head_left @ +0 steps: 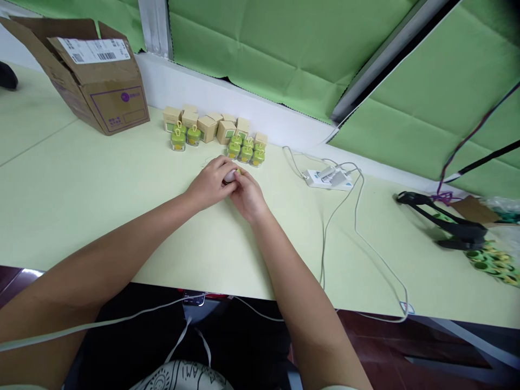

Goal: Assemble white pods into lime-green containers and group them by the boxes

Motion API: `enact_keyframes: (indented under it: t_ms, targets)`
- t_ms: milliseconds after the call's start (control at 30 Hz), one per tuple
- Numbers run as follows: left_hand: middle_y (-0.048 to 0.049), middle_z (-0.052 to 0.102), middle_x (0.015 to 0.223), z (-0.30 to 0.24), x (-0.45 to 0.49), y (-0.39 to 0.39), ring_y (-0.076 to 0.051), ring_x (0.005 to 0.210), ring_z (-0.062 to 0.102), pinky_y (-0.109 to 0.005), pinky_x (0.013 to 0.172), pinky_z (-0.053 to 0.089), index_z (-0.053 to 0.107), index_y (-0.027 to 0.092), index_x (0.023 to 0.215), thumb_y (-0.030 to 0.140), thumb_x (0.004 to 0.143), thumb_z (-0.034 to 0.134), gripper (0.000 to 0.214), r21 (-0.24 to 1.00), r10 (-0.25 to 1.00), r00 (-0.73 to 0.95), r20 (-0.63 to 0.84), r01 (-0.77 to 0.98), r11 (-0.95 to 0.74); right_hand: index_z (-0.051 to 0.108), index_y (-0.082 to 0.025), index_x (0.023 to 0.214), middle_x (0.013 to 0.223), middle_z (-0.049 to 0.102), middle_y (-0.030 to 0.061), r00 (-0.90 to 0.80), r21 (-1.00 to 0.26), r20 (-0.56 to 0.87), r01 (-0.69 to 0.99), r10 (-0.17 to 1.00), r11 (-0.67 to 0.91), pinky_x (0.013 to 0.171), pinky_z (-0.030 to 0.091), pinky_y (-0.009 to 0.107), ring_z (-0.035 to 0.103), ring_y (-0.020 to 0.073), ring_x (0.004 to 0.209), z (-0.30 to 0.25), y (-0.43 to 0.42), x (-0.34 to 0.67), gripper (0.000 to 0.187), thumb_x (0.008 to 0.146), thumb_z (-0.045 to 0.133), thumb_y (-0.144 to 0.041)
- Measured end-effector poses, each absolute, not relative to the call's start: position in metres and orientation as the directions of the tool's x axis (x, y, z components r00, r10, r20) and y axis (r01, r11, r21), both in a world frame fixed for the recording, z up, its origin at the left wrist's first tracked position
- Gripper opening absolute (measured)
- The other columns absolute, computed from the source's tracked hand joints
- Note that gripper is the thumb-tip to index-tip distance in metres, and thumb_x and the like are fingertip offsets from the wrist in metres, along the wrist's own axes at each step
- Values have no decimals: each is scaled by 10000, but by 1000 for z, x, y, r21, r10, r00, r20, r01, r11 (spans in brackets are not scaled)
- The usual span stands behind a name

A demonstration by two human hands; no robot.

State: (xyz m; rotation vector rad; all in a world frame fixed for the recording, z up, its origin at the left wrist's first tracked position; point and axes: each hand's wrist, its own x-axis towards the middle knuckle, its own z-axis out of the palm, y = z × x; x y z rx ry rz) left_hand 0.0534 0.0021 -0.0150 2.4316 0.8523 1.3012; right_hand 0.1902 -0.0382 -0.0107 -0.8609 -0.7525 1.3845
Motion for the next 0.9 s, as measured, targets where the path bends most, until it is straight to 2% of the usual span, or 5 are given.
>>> enact_keyframes:
  t_ms: [200,400,500,733,900]
  targets:
    - [-76,715,1177,-13,55,2,-232,1061,711,-389,975,613,775,199,1106,110,869,621,296,570,655,390,647,324,-755,705,-237,979,857,740,-23,32,-874,-35,-486,999,-15,893,619,292,700,148,842,-8,-39,192,117,947,779,-322]
    - [-62,703,1104,-11,59,1,-209,951,701,-375,916,624,761,193,1017,134,841,647,217,644,707,334,624,292,-707,718,-228,959,882,762,0,46,-894,-66,-447,997,-38,931,610,301,732,171,926,-5,-39,192,109,952,779,-318]
    - [-65,692,1082,-11,60,-1,-216,960,700,-373,897,619,733,194,999,134,850,648,181,629,701,316,639,311,-713,725,-230,970,905,775,-1,40,-889,-62,-456,997,-37,950,618,312,736,171,929,-6,-39,193,100,943,784,-306]
    - [-87,691,1246,-14,52,3,-258,1143,701,-414,994,597,718,227,1196,210,908,720,288,534,606,450,656,290,-794,757,-235,948,1002,804,11,24,-879,-52,-475,998,-34,1056,626,329,747,171,1002,-1,-38,203,43,951,759,-278]
    - [-84,699,1216,-17,53,4,-247,1150,697,-402,990,598,701,221,1178,183,942,666,242,540,592,423,686,249,-804,760,-251,1021,932,801,-7,-16,-873,-65,-483,998,-65,959,647,301,740,159,918,1,-38,208,81,948,769,-284]
